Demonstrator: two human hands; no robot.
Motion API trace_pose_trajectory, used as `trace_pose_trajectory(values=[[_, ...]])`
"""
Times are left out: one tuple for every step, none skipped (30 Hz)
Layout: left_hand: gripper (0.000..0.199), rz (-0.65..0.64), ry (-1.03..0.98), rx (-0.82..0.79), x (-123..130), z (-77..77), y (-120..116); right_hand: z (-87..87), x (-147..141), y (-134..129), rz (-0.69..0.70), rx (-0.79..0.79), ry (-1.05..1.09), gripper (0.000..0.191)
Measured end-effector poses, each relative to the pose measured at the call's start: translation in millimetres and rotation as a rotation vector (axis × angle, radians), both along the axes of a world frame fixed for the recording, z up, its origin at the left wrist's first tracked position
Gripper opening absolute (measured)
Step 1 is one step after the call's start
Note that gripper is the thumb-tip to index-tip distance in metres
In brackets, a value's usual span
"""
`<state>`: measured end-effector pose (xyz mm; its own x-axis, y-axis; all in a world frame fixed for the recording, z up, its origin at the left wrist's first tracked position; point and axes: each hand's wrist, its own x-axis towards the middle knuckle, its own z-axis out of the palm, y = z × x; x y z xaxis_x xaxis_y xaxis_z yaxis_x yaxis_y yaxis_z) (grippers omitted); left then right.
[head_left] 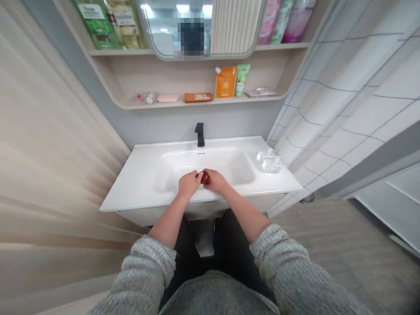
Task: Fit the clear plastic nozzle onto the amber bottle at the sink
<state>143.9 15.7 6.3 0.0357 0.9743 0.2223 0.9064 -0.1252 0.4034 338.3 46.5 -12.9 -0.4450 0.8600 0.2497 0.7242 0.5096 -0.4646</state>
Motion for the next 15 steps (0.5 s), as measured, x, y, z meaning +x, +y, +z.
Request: trace_pose_trajectory(values=[[0.040, -0.023, -0.021, 0.019, -0.4, 1.3, -1.0, 1.0, 0.1, -0.5, -0.005, -0.004, -0.001, 0.070], [0.035, -0.053, -0.033, 0.028, -0.9, 2.6, -1.7, 2.3, 0.1, -1.0, -0.008, -0.007, -0.005, 0.067], [0.033, -0.073, -0.030, 0.023, -1.5, 4.0, -2.3, 3.5, 0.0, -1.6, -0.013, -0.009, -0.013, 0.066], [0.033, -0.079, -0.012, 0.003, -2.0, 5.3, -2.8, 4.5, -0.1, -2.3, -0.019, -0.011, -0.024, 0.065], [0.036, -0.067, 0.019, -0.027, -2.3, 6.6, -3.1, 5.2, -0.2, -2.9, -0.025, -0.010, -0.033, 0.065], [0.043, -0.040, 0.052, -0.056, -2.4, 7.6, -3.5, 5.6, -0.3, -3.5, -0.031, -0.006, -0.039, 0.065], [0.050, -0.007, 0.076, -0.075, -2.3, 8.5, -3.8, 5.7, -0.3, -4.0, -0.033, 0.001, -0.041, 0.065], [0.054, 0.017, 0.083, -0.079, -2.0, 9.0, -4.2, 5.6, -0.2, -4.4, -0.033, 0.009, -0.037, 0.065], [0.053, 0.024, 0.072, -0.069, -1.6, 9.2, -4.7, 5.5, 0.0, -4.7, -0.034, 0.018, -0.032, 0.064], [0.047, 0.013, 0.050, -0.047, -1.1, 9.3, -5.1, 5.4, 0.2, -5.0, -0.032, 0.024, -0.027, 0.063], [0.041, -0.011, 0.025, -0.021, -0.6, 9.1, -5.5, 5.4, 0.4, -5.2, -0.028, 0.024, -0.024, 0.062], [0.038, -0.038, 0.009, -0.002, -0.3, 8.9, -5.7, 5.5, 0.6, -5.4, -0.025, 0.022, -0.024, 0.061], [0.036, -0.055, 0.007, -0.001, -0.1, 8.7, -5.7, 5.7, 0.8, -5.5, -0.024, 0.019, -0.025, 0.060], [0.035, -0.058, 0.022, -0.020, -0.1, 8.5, -5.5, 6.0, 0.9, -5.7, -0.026, 0.018, -0.026, 0.059], [0.036, -0.043, 0.045, -0.052, -0.2, 8.4, -5.2, 6.4, 0.9, -5.9, -0.029, 0.018, -0.027, 0.059]])
